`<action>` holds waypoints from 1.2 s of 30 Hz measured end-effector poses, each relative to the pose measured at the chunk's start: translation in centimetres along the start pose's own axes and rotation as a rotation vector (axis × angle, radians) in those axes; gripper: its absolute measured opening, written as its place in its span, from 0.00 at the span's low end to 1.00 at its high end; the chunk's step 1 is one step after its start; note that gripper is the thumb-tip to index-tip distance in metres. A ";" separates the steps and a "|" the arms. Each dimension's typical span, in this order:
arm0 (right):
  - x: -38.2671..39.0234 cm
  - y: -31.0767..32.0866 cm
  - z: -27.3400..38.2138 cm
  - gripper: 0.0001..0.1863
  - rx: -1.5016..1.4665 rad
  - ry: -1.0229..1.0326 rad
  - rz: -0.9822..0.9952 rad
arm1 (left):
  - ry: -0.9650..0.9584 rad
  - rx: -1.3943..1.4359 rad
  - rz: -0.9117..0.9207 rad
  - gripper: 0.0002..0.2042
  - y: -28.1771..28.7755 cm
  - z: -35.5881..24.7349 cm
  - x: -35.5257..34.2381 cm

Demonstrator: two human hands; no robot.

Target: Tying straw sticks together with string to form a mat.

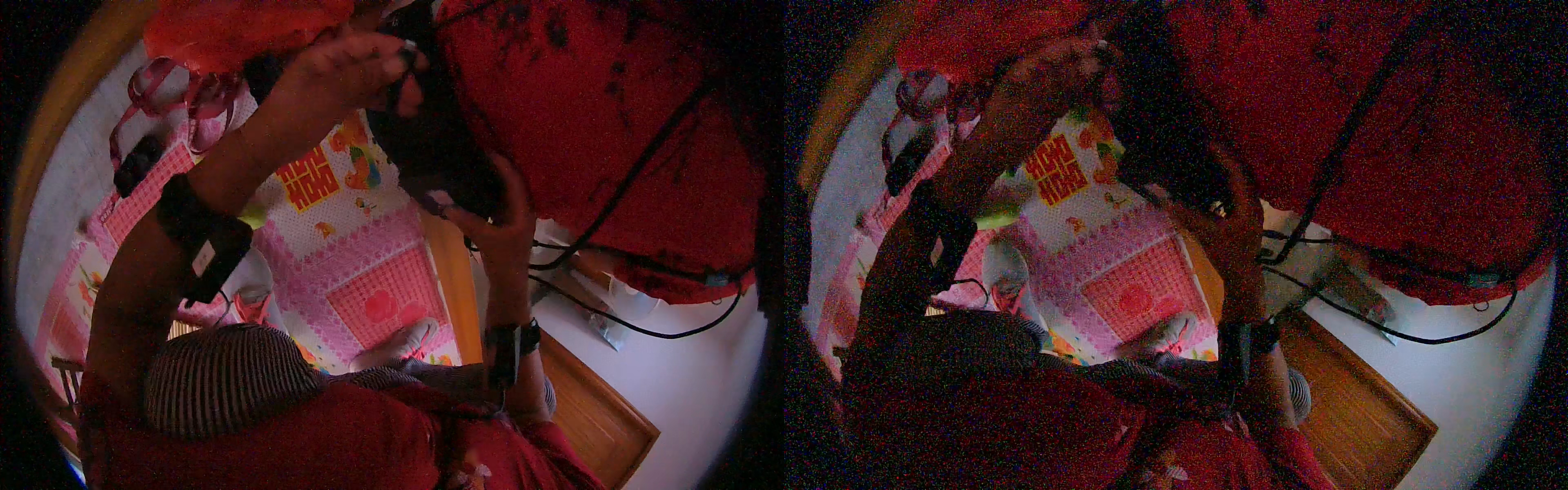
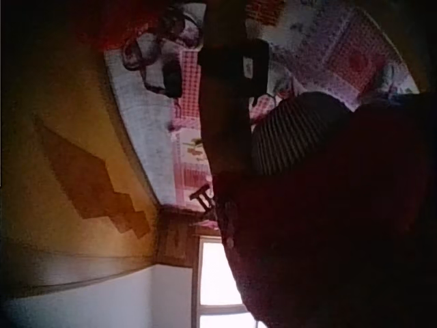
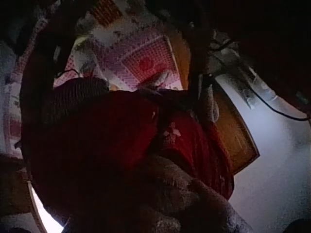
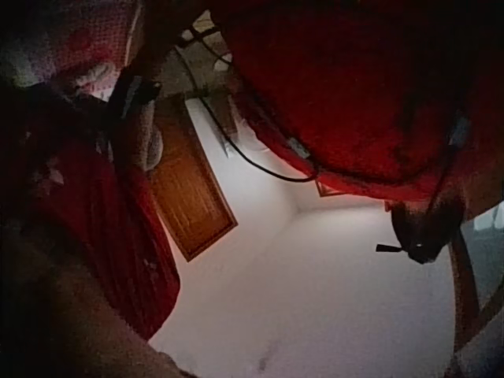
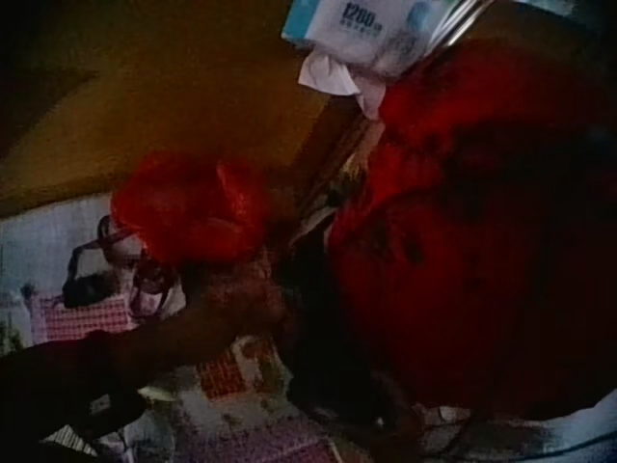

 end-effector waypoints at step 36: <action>-0.2 0.1 0.2 0.41 0.246 0.091 0.205 | -0.448 -1.093 0.593 0.06 -4.1 1.7 0.8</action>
Point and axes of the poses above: each hand's wrist, its own x-axis away from the middle knuckle, its own y-axis out of the back of the hand, z = x × y, the point moved 5 cm from there along -x, towards the middle knuckle, and after that the axes turned 13 degrees about -x, right-handed, at the moved point
